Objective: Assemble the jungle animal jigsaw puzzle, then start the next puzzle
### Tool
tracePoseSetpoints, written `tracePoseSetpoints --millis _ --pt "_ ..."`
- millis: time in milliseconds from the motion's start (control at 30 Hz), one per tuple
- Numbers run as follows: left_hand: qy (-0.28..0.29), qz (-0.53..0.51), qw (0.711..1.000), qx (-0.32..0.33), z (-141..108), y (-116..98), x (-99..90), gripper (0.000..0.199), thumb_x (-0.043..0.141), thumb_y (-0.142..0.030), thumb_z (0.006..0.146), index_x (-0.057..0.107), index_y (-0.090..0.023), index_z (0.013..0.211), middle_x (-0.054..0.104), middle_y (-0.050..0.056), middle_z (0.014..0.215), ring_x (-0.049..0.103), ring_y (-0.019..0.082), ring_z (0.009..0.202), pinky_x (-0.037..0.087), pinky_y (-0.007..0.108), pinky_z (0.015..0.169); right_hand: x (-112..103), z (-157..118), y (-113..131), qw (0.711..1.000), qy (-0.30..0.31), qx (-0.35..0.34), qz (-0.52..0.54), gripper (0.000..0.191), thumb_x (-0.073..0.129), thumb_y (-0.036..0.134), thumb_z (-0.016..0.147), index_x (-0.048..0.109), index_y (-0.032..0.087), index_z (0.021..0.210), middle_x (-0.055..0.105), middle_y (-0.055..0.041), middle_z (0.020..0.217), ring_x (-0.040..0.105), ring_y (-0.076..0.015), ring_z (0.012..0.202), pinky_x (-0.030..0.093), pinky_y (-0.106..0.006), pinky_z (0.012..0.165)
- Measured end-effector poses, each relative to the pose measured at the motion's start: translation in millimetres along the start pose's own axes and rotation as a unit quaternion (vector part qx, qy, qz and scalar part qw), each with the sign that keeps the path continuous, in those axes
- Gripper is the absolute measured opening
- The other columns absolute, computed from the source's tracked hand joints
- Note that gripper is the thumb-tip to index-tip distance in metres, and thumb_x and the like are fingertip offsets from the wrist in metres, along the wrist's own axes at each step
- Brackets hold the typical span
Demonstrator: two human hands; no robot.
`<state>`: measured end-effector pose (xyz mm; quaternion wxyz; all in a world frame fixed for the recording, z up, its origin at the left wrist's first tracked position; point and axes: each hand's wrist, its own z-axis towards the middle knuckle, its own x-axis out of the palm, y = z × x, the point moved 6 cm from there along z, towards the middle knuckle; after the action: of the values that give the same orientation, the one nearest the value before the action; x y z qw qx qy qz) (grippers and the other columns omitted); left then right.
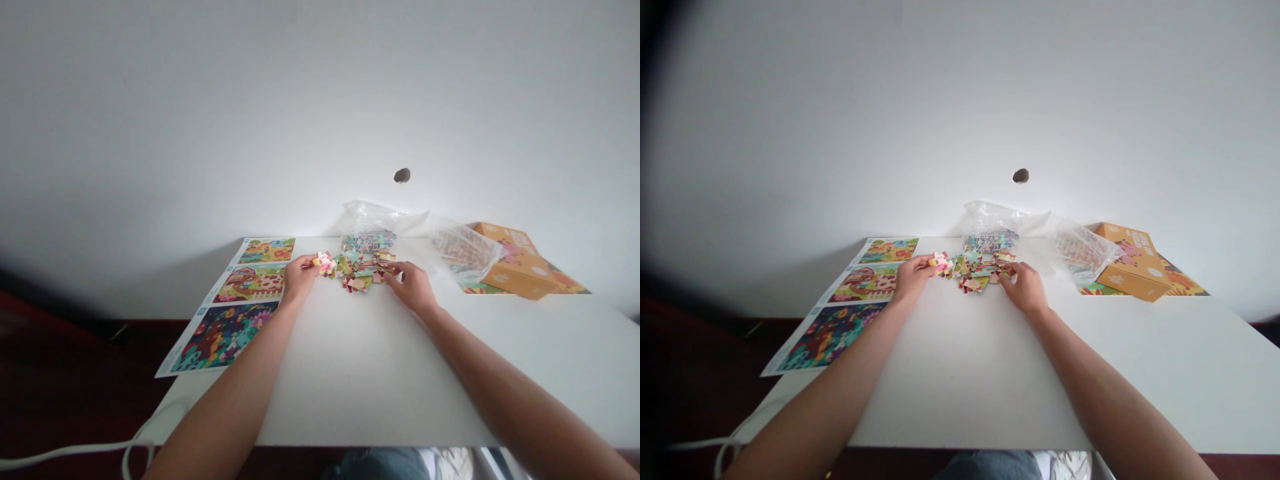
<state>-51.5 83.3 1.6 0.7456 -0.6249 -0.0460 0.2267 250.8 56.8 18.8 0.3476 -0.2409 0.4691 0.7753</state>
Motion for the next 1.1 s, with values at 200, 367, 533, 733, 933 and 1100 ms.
tracePoseSetpoints --millis 200,367,533,733,933,1100 --pt "0.186 -0.121 0.975 -0.025 -37 -35 31.8 0.036 0.078 -0.024 0.062 0.076 -0.013 0.096 0.075 0.004 0.084 0.066 0.017 0.074 0.052 0.027 0.071 4 -11 23 0.988 0.055 0.004 0.146 0.037 0.056 0.049 0.089 0.072 0.019 0.104 0.069 -0.0021 0.082 0.054 -0.0142 0.064 0.044 -0.027 0.065" --pt "0.319 -0.118 0.940 -0.031 -63 -45 51.0 0.036 0.079 -0.027 0.066 0.075 -0.011 0.098 0.073 0.004 0.076 0.064 0.014 0.065 0.052 0.028 0.067 22 -22 36 0.940 0.174 0.020 0.292 0.039 0.060 0.053 0.087 0.069 0.016 0.081 0.063 0.0001 0.069 0.050 -0.0120 0.060 0.037 -0.025 0.058" --pt "0.330 -0.123 0.936 0.007 -64 -49 51.0 0.039 0.077 -0.034 0.074 0.073 -0.011 0.105 0.072 0.004 0.079 0.062 0.012 0.063 0.053 0.027 0.066 25 -22 34 0.923 0.183 0.027 0.337 0.036 0.065 0.050 0.085 0.065 0.016 0.072 0.061 0.0008 0.067 0.049 -0.0110 0.060 0.036 -0.025 0.059" --pt "0.278 0.008 0.949 0.148 -60 -53 44.3 0.036 0.057 -0.041 0.091 0.072 -0.017 0.114 0.074 0.010 0.104 0.067 0.023 0.097 0.054 0.040 0.089 20 -20 34 0.901 0.172 0.058 0.394 0.035 0.070 0.051 0.080 0.063 0.017 0.087 0.063 0.0009 0.069 0.055 -0.0126 0.062 0.039 -0.026 0.061" --pt "0.273 0.361 0.850 0.272 -64 -39 51.2 0.059 0.069 -0.032 0.082 0.054 -0.045 0.138 0.028 0.000 0.162 0.026 0.042 0.144 0.027 0.063 0.113 27 -33 40 0.894 0.289 0.060 0.338 0.025 0.065 0.041 0.082 0.061 0.016 0.081 0.066 -0.0008 0.067 0.053 -0.0117 0.058 0.034 -0.024 0.054" --pt "0.297 0.428 0.812 0.263 -68 -33 58.2 0.062 0.054 -0.033 0.093 0.034 -0.050 0.148 0.014 -0.002 0.166 0.018 0.042 0.148 0.027 0.064 0.111 29 -43 56 0.929 0.313 0.005 0.199 0.015 0.060 0.031 0.083 0.064 0.017 0.079 0.064 0.0008 0.065 0.050 -0.0107 0.057 0.035 -0.023 0.054"
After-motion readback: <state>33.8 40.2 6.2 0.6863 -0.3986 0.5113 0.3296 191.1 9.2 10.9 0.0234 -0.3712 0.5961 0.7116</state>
